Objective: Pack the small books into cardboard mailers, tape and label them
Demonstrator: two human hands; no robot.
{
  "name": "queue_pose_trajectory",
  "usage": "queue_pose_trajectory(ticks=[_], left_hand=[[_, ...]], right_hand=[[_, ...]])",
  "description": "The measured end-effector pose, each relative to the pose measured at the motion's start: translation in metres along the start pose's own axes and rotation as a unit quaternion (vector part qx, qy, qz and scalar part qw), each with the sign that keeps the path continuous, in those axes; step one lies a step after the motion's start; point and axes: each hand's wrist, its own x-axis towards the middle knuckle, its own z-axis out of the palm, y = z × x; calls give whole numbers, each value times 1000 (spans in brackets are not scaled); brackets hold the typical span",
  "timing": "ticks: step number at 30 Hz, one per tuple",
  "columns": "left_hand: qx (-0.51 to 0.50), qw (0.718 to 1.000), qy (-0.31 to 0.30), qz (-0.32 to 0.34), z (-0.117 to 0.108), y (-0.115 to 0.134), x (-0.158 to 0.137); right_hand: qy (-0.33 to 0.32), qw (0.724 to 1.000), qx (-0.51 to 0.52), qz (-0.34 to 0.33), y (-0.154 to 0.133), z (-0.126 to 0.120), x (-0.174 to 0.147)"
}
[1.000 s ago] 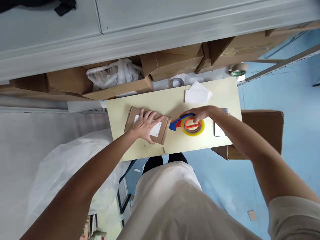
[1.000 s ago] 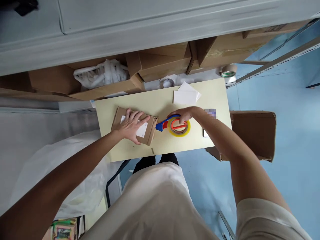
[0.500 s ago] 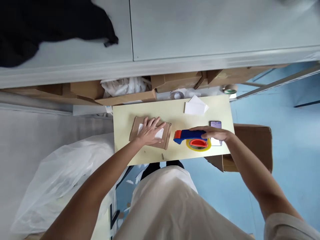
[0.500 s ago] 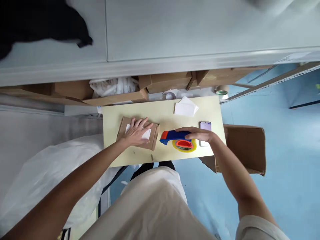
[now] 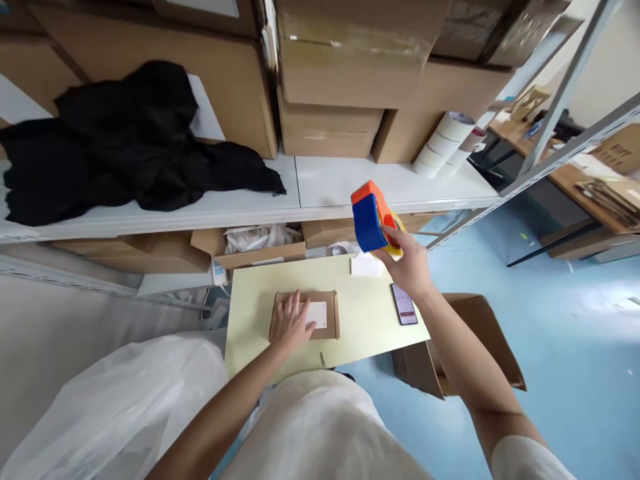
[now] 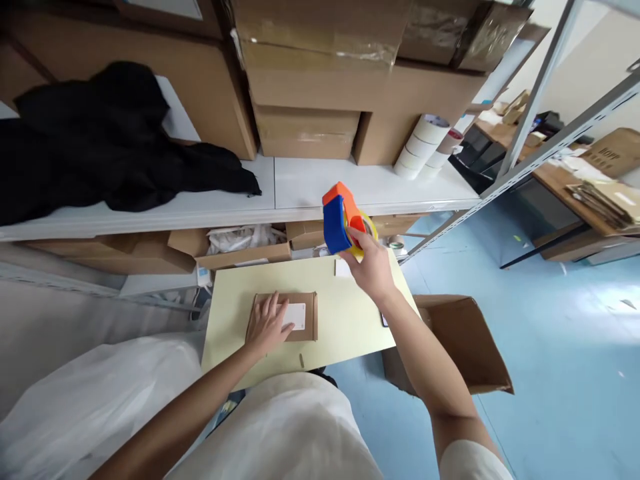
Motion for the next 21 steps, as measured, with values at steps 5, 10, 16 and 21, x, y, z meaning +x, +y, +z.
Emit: queue_pose_trajectory(ticks=[5,10,16,21], left_hand=[[12,999,-33,-27,-5,-1,-8],[13,999,-22,-41,-1,5,-10],[13,997,0,-72,8,13,-14],[7,998,-1,-66,3,14,-12]], right_hand=[[30,990,-116,-75,-8,19,90],[-2,977,-193,-90,7,38,150],[-32,973,-208,-93,28,57,174],[-42,970,-194,-142,34,58,172]])
